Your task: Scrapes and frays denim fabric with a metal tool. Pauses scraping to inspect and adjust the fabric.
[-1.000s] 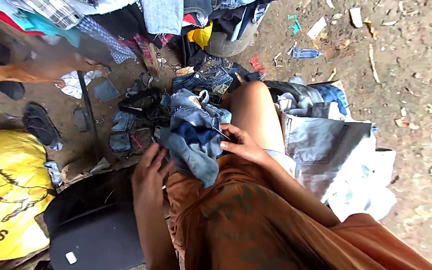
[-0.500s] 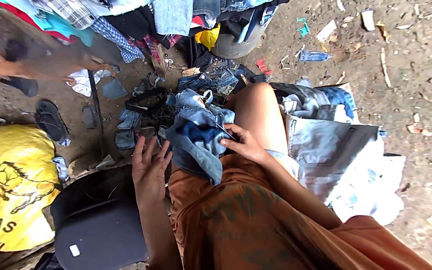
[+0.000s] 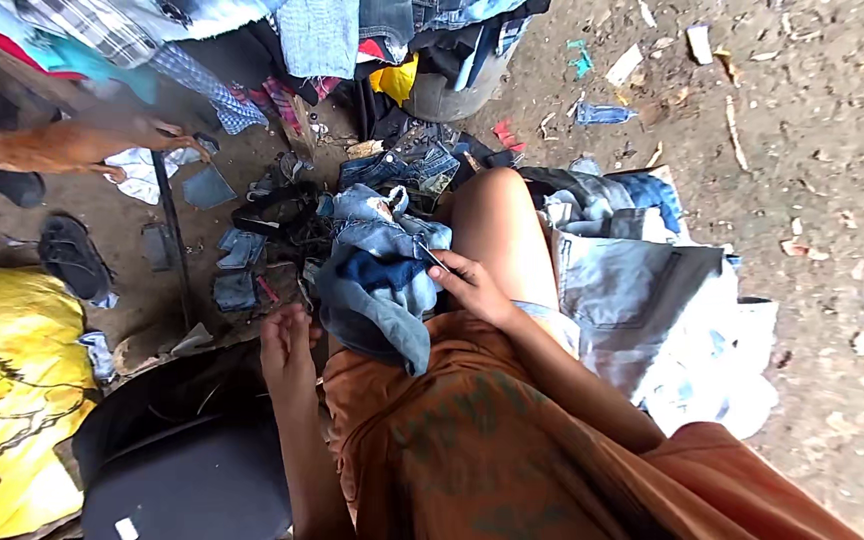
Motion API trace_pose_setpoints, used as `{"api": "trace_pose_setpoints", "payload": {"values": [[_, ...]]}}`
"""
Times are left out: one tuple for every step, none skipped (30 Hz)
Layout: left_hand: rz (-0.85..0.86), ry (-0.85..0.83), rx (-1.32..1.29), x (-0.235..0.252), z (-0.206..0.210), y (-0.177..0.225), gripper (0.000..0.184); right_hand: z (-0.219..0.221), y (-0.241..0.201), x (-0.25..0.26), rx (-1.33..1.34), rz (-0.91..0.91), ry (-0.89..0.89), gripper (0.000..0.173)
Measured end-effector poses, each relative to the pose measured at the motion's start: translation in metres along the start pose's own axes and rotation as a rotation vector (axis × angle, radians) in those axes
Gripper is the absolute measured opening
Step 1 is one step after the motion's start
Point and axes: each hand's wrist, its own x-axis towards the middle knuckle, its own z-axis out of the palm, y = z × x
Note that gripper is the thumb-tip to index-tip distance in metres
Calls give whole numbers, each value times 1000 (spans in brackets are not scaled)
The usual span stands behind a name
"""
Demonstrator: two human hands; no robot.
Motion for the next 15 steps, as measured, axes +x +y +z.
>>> {"api": "trace_pose_setpoints", "payload": {"values": [[10, -40, 50, -4, -5, -4, 33, 0, -1, 0, -2, 0, 7, 32], [17, -141, 94, -8, -8, -5, 37, 1, -1, 1, -3, -6, 15, 32], [31, -272, 139, -11, -8, -4, 42, 1, -1, 2, -3, -13, 20, 32], [56, -385, 184, -13, -5, -2, 47, 2, 0, 2, -3, -20, 22, 32], [94, -448, 245, -13, 3, 1, 52, 2, 0, 2, -4, -25, 22, 32], [140, -461, 312, -11, 13, 3, 58, 2, 0, 2, -4, -30, 22, 32], [181, -433, 359, -9, 26, 6, 63, 2, 0, 2, -6, -36, 23, 32], [212, -404, 377, -5, 39, 9, 65, 2, 0, 2, -10, -42, 28, 33], [239, -387, 383, -2, 52, 11, 68, 2, 0, 1, -17, -43, 36, 33], [257, -373, 382, 2, 66, 13, 69, 1, 1, 0, -22, -37, 49, 33], [252, -370, 379, 4, 76, 17, 69, 1, 1, 0, -21, -27, 68, 32], [231, -382, 380, 6, 81, 22, 68, 0, 1, 0, -10, -13, 88, 32], [219, -391, 388, 8, 82, 25, 65, -1, 0, 0, 5, 0, 107, 31], [226, -377, 390, 9, 77, 26, 62, -1, 0, 0, 19, 10, 121, 31], [249, -329, 374, 10, 69, 25, 56, -2, 0, -1, 22, 16, 130, 31]]}}
